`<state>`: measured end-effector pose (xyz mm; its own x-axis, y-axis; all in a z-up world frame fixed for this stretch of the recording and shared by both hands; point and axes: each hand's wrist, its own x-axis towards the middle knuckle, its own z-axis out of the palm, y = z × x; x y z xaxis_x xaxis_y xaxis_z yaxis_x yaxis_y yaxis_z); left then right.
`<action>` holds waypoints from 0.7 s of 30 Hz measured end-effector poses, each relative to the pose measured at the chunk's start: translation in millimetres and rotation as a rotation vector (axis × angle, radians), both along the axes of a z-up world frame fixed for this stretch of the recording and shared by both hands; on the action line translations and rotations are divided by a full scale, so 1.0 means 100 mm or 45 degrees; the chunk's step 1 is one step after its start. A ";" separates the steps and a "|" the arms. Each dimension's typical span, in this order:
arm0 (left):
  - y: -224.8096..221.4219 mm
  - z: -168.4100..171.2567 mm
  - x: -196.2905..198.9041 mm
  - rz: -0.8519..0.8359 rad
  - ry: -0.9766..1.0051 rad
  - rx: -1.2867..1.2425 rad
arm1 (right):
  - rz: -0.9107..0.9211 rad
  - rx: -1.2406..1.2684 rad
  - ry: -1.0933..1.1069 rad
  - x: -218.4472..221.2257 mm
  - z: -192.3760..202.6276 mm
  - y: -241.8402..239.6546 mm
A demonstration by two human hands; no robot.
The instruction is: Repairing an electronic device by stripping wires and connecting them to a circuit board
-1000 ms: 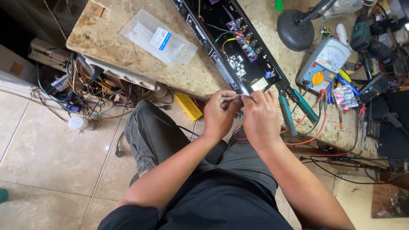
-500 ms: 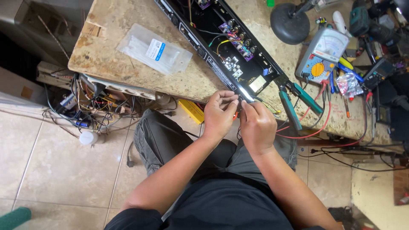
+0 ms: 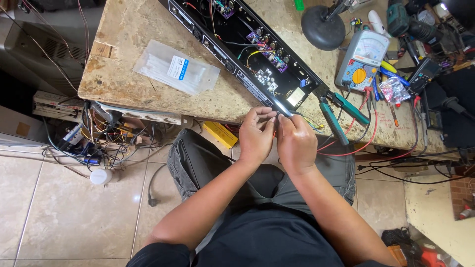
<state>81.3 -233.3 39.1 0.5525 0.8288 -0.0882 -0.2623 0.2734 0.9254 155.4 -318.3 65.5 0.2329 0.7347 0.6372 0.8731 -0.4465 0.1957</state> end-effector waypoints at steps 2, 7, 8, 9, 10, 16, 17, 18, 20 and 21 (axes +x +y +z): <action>0.01 -0.06 0.02 0.003 -0.030 0.003 | -0.021 -0.022 0.015 -0.03 0.02 0.01; -0.01 -0.10 0.04 0.012 -0.017 0.018 | -0.008 -0.047 -0.100 0.06 -0.05 0.01; -0.02 -0.09 0.05 0.015 -0.011 0.028 | -0.012 -0.063 -0.143 0.09 -0.06 0.00; -0.02 -0.08 0.05 0.016 -0.013 0.026 | -0.011 -0.065 -0.145 0.08 -0.04 0.03; -0.02 -0.07 0.05 0.022 -0.006 0.056 | 0.004 -0.074 -0.163 0.08 -0.01 0.04; -0.03 -0.06 0.05 0.020 0.004 0.047 | -0.021 -0.135 -0.194 0.09 -0.02 -0.01; -0.03 -0.04 0.05 0.021 0.027 0.039 | 0.014 -0.073 -0.173 0.10 -0.04 -0.02; -0.02 -0.06 0.06 0.021 0.026 0.040 | 0.015 -0.072 -0.174 0.09 -0.05 -0.02; -0.02 -0.09 0.06 -0.002 0.062 0.048 | 0.052 0.021 -0.076 0.07 -0.08 -0.02; -0.01 -0.10 0.08 -0.006 0.066 0.048 | 0.048 0.020 -0.073 0.06 -0.07 -0.03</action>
